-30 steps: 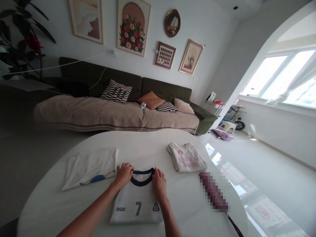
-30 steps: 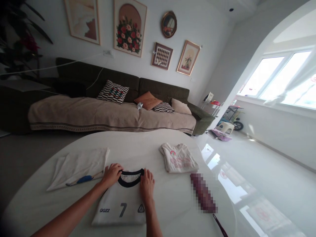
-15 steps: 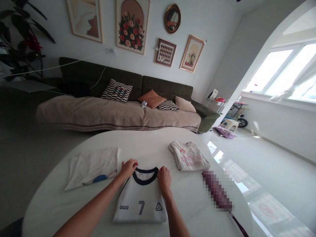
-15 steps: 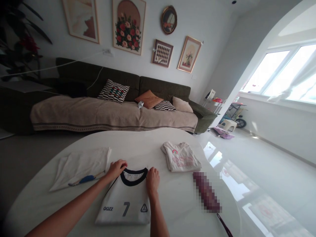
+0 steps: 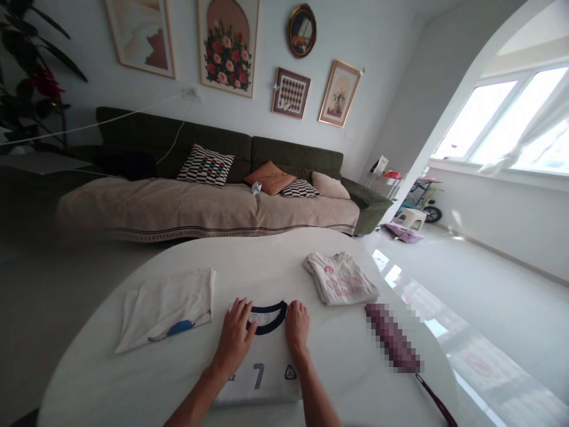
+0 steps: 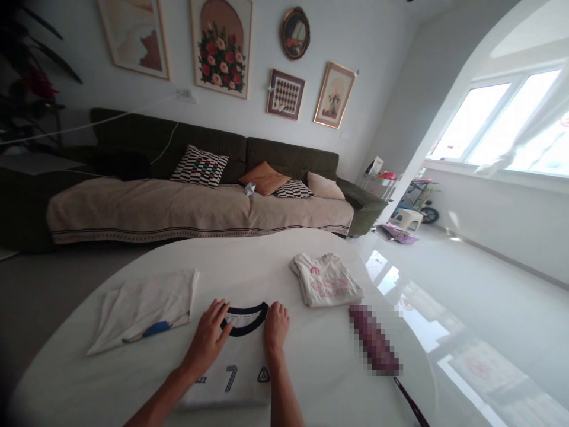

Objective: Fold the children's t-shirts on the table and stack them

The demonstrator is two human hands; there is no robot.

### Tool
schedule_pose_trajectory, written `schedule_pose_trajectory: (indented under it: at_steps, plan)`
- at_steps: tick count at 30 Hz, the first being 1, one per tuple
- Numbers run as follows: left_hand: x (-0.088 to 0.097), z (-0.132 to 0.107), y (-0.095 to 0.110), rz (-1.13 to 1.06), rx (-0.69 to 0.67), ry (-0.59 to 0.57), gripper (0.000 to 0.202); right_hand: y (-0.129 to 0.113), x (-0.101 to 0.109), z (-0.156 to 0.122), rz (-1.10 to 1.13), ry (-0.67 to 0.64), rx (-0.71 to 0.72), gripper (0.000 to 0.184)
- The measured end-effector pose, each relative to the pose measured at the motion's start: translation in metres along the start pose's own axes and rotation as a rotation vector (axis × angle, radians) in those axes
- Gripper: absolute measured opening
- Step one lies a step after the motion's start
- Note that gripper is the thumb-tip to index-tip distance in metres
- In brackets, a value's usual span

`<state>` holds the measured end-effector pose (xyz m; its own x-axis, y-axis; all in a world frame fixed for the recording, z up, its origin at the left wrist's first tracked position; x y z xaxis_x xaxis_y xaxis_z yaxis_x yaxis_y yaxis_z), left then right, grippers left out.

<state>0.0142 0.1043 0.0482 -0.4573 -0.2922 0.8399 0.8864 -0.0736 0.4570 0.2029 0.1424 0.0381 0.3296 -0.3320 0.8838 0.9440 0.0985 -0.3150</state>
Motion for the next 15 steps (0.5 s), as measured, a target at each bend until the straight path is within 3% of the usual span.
schedule_pose_trajectory:
  at_steps: [3,5,7,10,15]
  plan:
    - [-0.019,-0.034,-0.008,0.113,-0.056,-0.068,0.056,-0.005,0.007,0.001,0.008,0.014,-0.002,0.032]
    - [-0.027,-0.044,-0.014,0.172,-0.051,-0.101,0.058,-0.011,0.012,-0.005,0.004,0.027,0.02,0.039]
    - [-0.03,-0.046,-0.017,0.201,-0.047,-0.103,0.059,-0.018,0.015,-0.019,0.01,0.004,0.095,0.045]
    - [-0.028,-0.043,-0.016,0.214,-0.056,-0.089,0.058,-0.028,0.011,-0.047,0.052,-0.135,0.217,0.052]
    - [-0.016,-0.04,-0.005,0.189,-0.056,-0.127,0.053,-0.03,0.006,-0.067,0.109,-0.268,0.187,0.056]
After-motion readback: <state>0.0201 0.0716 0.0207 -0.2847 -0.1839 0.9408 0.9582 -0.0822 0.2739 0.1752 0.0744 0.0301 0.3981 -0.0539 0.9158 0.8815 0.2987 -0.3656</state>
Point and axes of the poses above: each hand's wrist, its own z-axis towards the middle knuckle, its own x-axis out of the back of the hand, y = z × x, the point moved 2 cm from there along z, towards the middle knuckle, and after that the axes turned 14 degrees about x, right-handed, at the moved point
